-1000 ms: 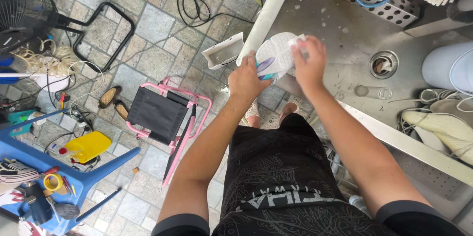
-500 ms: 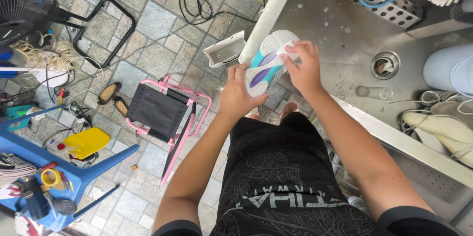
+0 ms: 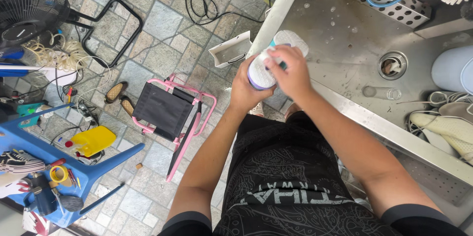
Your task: The person cleans a pair of white and purple sneakers using a handheld electric brush and a white cloth. They scrub the soles and uppers of the shoes, rinse them under a tap, and wipe them down. The person also briefly handles a pair of beige sneakers and a pair of flip-flops in the sink.
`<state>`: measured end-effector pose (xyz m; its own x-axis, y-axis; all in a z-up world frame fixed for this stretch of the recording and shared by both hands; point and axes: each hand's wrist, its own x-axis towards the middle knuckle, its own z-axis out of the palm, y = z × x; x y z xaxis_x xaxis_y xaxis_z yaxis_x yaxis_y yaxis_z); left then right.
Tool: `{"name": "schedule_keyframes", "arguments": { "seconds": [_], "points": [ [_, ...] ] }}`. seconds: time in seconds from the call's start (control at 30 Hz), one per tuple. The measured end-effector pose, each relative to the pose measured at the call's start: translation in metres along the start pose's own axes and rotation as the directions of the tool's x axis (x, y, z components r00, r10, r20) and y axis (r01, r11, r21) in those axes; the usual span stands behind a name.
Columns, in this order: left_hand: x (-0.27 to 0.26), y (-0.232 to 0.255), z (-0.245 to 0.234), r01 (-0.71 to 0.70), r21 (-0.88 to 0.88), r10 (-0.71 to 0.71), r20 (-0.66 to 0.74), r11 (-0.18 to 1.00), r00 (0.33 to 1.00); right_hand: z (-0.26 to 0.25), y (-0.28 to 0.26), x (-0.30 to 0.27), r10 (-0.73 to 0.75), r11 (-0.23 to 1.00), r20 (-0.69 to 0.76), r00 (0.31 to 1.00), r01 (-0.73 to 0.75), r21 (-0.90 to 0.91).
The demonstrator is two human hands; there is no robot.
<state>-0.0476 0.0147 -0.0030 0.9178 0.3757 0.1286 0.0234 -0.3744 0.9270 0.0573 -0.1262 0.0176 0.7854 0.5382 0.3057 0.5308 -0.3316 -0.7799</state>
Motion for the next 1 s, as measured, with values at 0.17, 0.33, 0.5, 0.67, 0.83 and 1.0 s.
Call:
{"name": "schedule_keyframes", "arguments": {
  "seconds": [0.17, 0.33, 0.5, 0.67, 0.83, 1.0],
  "points": [
    [0.01, 0.002, -0.006, 0.039, -0.005, -0.038, 0.057, 0.999, 0.998, -0.007, -0.001, -0.002, -0.196, 0.979, 0.097, 0.976, 0.19, 0.069],
    [0.012, -0.011, -0.004, -0.018, -0.046, 0.022, 0.084, 0.999, 0.996, -0.002, 0.009, 0.01, 0.013, 0.996, 0.007, 1.0, -0.013, 0.086],
    [0.015, -0.029, -0.003, -0.195, 0.006, 0.194, 0.105, 0.981, 0.975, 0.003, -0.021, -0.001, -0.282, 0.957, 0.147, 0.948, 0.268, 0.109],
    [0.02, -0.015, -0.004, -0.023, -0.075, 0.031, 0.107, 0.997, 0.994, 0.001, 0.018, 0.018, 0.103, 0.989, 0.015, 0.995, -0.104, 0.108],
    [0.031, -0.019, -0.006, 0.013, -0.172, 0.018, 0.178, 0.985, 0.984, 0.005, -0.018, -0.001, -0.207, 0.976, 0.044, 0.977, 0.204, 0.07],
    [0.04, -0.025, -0.011, -0.023, -0.173, 0.066, 0.245, 0.985, 0.967, -0.026, -0.006, -0.013, -0.183, 0.981, 0.119, 0.976, 0.174, 0.082]
  ]
}}
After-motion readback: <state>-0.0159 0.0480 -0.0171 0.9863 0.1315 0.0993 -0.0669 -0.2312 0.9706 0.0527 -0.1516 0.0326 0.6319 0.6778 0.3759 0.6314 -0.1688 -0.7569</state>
